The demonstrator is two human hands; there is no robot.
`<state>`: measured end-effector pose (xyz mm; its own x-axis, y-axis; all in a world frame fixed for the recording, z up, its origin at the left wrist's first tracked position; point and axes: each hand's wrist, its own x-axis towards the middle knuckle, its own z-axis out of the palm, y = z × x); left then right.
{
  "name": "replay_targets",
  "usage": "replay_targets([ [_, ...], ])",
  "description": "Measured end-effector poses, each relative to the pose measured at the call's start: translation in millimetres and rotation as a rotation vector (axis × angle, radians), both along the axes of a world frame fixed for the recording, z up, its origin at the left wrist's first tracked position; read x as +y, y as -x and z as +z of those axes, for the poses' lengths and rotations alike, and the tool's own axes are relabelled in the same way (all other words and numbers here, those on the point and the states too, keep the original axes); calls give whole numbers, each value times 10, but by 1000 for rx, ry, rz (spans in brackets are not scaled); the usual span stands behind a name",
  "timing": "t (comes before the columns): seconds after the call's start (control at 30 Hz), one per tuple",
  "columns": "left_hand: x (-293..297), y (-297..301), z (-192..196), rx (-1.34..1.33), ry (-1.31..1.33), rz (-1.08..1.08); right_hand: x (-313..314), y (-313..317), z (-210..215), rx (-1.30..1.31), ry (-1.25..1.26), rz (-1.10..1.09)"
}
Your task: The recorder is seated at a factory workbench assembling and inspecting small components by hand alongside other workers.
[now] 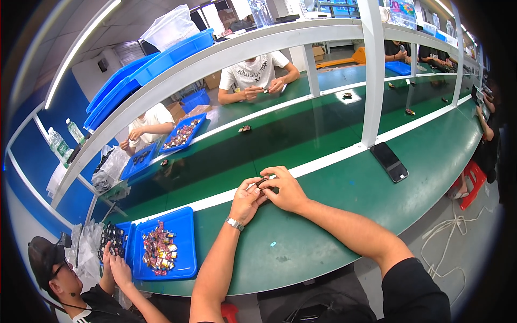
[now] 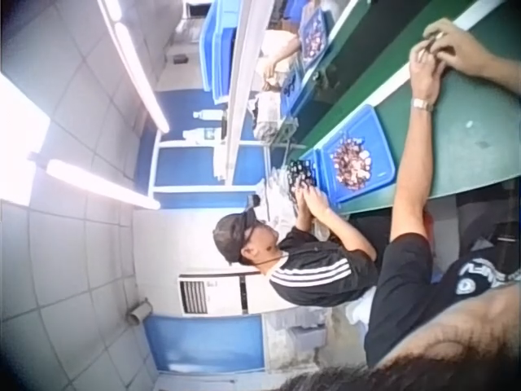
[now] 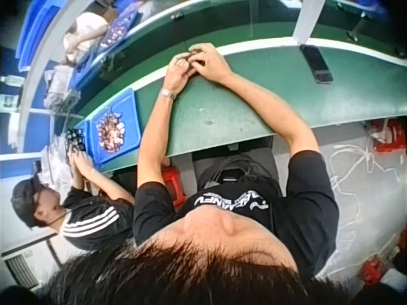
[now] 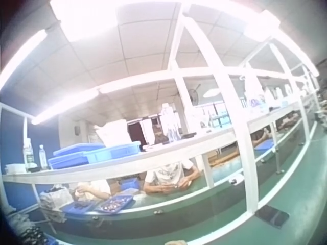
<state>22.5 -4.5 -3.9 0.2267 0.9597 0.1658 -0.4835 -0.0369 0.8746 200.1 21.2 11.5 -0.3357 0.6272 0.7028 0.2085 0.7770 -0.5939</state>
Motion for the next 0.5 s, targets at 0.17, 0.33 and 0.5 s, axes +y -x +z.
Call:
replay_targets([
  [0.17, 25, -18, -14, 35, -12, 39, 28, 54, -57, 27, -6, -18],
  [0.33, 34, 11, 35, 58, -19, 81, 25, 8, 53, -38, -84, 9],
  [0.5, -10, -40, 14, 33, 17, 58, 34, -16, 31, -18, -133, -6],
])
